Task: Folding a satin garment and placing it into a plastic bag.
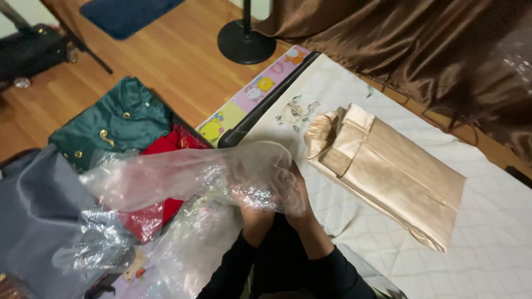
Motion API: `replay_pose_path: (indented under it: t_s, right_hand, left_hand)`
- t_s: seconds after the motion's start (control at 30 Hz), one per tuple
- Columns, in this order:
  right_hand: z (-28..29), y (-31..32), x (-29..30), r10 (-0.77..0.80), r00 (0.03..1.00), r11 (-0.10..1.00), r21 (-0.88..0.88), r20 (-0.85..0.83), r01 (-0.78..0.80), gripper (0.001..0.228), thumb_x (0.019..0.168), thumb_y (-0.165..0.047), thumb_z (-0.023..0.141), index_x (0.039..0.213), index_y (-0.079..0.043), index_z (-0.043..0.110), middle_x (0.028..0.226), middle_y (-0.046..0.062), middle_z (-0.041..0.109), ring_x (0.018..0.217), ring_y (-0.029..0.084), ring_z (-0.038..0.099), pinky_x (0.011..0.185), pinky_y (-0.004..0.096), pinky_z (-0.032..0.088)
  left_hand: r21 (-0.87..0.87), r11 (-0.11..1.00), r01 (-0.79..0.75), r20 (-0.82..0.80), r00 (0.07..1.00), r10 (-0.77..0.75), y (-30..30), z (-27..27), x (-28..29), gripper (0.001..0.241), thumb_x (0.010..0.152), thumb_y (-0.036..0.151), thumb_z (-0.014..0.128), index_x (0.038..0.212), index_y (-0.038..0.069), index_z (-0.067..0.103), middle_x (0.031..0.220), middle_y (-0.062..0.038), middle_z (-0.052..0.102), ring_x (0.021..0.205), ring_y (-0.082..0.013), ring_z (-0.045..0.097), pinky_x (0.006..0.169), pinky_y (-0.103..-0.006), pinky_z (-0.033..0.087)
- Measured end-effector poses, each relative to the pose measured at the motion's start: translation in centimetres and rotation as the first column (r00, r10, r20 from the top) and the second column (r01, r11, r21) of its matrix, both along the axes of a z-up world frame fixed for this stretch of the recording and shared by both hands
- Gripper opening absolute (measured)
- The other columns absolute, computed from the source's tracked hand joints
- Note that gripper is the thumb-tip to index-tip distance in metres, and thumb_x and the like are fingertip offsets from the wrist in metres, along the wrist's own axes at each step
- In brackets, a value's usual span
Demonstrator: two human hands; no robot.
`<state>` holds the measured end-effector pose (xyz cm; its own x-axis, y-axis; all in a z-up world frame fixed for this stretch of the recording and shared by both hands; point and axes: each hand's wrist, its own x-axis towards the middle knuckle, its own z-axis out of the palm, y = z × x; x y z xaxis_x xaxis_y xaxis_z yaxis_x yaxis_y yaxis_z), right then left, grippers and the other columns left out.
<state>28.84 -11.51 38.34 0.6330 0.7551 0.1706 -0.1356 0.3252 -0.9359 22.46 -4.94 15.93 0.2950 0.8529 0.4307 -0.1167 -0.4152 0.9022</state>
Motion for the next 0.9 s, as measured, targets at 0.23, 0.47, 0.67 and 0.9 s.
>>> replay_pose_path:
  t_s: [0.23,0.47,0.67,0.9]
  right_hand:
    - [-7.1,-4.7,2.7,-0.286,0.95,0.95,-0.089,0.128,0.298,0.059,0.096,-0.009,0.058,0.151,0.003,0.041,0.128,0.016,0.066,0.111,0.025,0.065,0.097,0.032,0.051]
    - [-7.5,-9.5,4.0,-0.367,0.93,0.927,0.073,-0.019,0.368,0.055,0.103,-0.022,0.053,0.152,-0.001,0.04,0.15,0.018,0.051,0.134,0.03,0.054,0.111,0.037,0.044]
    - [-7.6,-12.7,5.7,-0.462,0.811,0.869,0.0,-0.358,0.495,0.042,0.103,-0.017,0.047,0.14,0.004,0.05,0.131,0.025,0.063,0.115,0.034,0.065,0.093,0.044,0.053]
    - [-13.9,-16.4,8.3,-0.31,0.592,0.829,0.093,-0.744,0.551,0.036,0.108,-0.02,0.041,0.115,0.006,0.066,0.113,0.018,0.069,0.106,0.025,0.064,0.1,0.037,0.05]
  left_hand:
    - [0.203,0.955,0.217,0.036,0.973,-0.229,-2.6,9.3,3.5,0.105,0.064,0.025,0.094,0.146,-0.011,0.039,0.151,-0.037,0.04,0.146,-0.0442,0.034,0.125,-0.0521,0.02]
    - [0.065,0.908,0.413,0.006,0.91,-0.415,-7.1,10.3,6.4,0.095,0.072,0.014,0.087,0.15,0.002,0.033,0.152,-0.027,0.042,0.137,-0.037,0.043,0.108,-0.0413,0.032]
    - [-0.247,0.774,0.583,0.007,0.799,-0.601,-9.5,8.2,9.7,0.099,0.075,0.006,0.083,0.153,0.027,0.025,0.153,-0.014,0.043,0.12,-0.0276,0.056,0.081,-0.0226,0.047]
    - [0.243,0.752,0.613,-0.243,0.789,-0.565,-13.3,11.0,14.1,0.087,0.075,0.042,0.083,0.152,0.016,0.049,0.149,-0.015,0.054,0.134,-0.0382,0.051,0.115,-0.0477,0.031]
